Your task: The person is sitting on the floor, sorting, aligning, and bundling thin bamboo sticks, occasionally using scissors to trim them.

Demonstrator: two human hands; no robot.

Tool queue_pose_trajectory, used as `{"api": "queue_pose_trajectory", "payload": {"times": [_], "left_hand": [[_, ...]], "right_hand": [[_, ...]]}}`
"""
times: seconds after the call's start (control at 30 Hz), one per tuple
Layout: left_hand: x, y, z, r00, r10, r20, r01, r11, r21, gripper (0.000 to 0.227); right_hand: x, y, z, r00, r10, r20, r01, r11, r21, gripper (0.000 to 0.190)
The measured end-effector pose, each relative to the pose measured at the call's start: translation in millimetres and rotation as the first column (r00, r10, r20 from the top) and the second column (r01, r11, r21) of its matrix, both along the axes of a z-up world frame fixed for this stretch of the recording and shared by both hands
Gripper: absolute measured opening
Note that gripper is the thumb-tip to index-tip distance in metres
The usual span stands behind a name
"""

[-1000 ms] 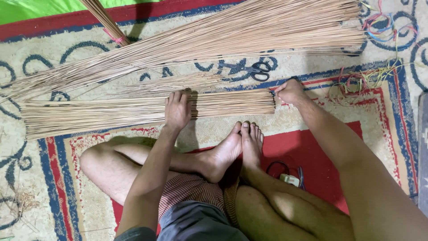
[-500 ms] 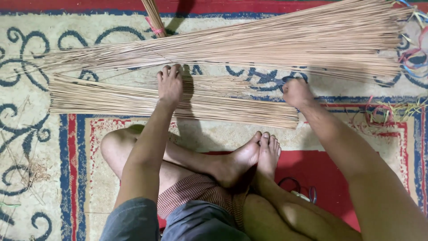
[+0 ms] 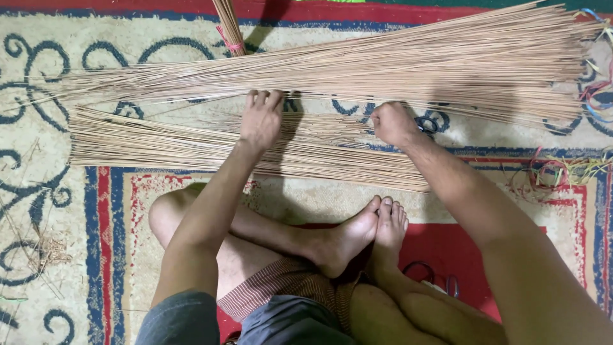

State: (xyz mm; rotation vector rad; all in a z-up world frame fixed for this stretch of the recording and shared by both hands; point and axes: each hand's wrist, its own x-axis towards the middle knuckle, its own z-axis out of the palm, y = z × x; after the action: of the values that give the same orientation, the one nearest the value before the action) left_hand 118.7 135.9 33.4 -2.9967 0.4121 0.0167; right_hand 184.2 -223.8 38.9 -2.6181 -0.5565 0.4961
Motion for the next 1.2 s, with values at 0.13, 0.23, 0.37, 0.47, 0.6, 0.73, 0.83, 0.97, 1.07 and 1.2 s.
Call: {"api": "queue_pose_trajectory", "payload": {"times": [0.13, 0.23, 0.37, 0.47, 0.6, 0.73, 0.83, 0.97, 1.07, 1.2], "left_hand": [[-28, -48, 19, 0.993, -0.113, 0.037, 0.114, 0.993, -0.028, 0.045], [-33, -72, -5, 0.986, -0.161, -0.038, 0.158, 0.985, -0.068, 0.041], [-30, -86, -52, 0.975, -0.203, -0.092, 0.198, 0.979, -0.056, 0.043], [-28, -86, -53, 0.972, -0.207, -0.110, 0.200, 0.977, -0.076, 0.048], [-22, -65, 12, 0.998, -0.034, -0.050, 0.022, 0.972, -0.233, 0.039], [20, -14, -57, 0.974, 0.208, 0.087, -0.165, 0.923, -0.347, 0.025], [40, 14, -78, 0.936, 0.331, 0.118, -0.285, 0.910, -0.300, 0.029], [49, 25, -72, 0.922, 0.342, 0.183, -0.300, 0.928, -0.221, 0.014], [55, 28, -78, 0.912, 0.319, 0.259, -0.267, 0.939, -0.217, 0.002], [59, 36, -85, 0.872, 0.244, 0.425, -0.149, 0.958, -0.243, 0.005]], "right_hand": [[16, -17, -23, 1.000, -0.022, 0.002, 0.022, 0.996, -0.081, 0.016], [18, -17, -19, 0.999, -0.035, -0.005, 0.034, 0.993, -0.115, 0.017], [15, -6, -8, 1.000, -0.016, -0.002, 0.015, 0.990, -0.139, 0.019], [12, 2, -5, 1.000, -0.009, 0.002, 0.009, 0.984, -0.176, 0.021], [6, 14, 19, 1.000, 0.001, 0.001, -0.001, 0.978, -0.210, 0.022], [7, 15, 12, 1.000, 0.008, 0.003, -0.007, 0.969, -0.246, 0.022], [4, 16, 14, 1.000, 0.002, 0.003, -0.001, 0.968, -0.253, 0.023], [10, 10, -4, 0.999, 0.045, -0.018, -0.047, 0.980, -0.195, 0.024], [11, 1, -23, 0.998, 0.069, -0.005, -0.068, 0.978, -0.199, 0.023], [16, -7, -36, 0.996, 0.085, -0.005, -0.084, 0.968, -0.236, 0.022]]}}
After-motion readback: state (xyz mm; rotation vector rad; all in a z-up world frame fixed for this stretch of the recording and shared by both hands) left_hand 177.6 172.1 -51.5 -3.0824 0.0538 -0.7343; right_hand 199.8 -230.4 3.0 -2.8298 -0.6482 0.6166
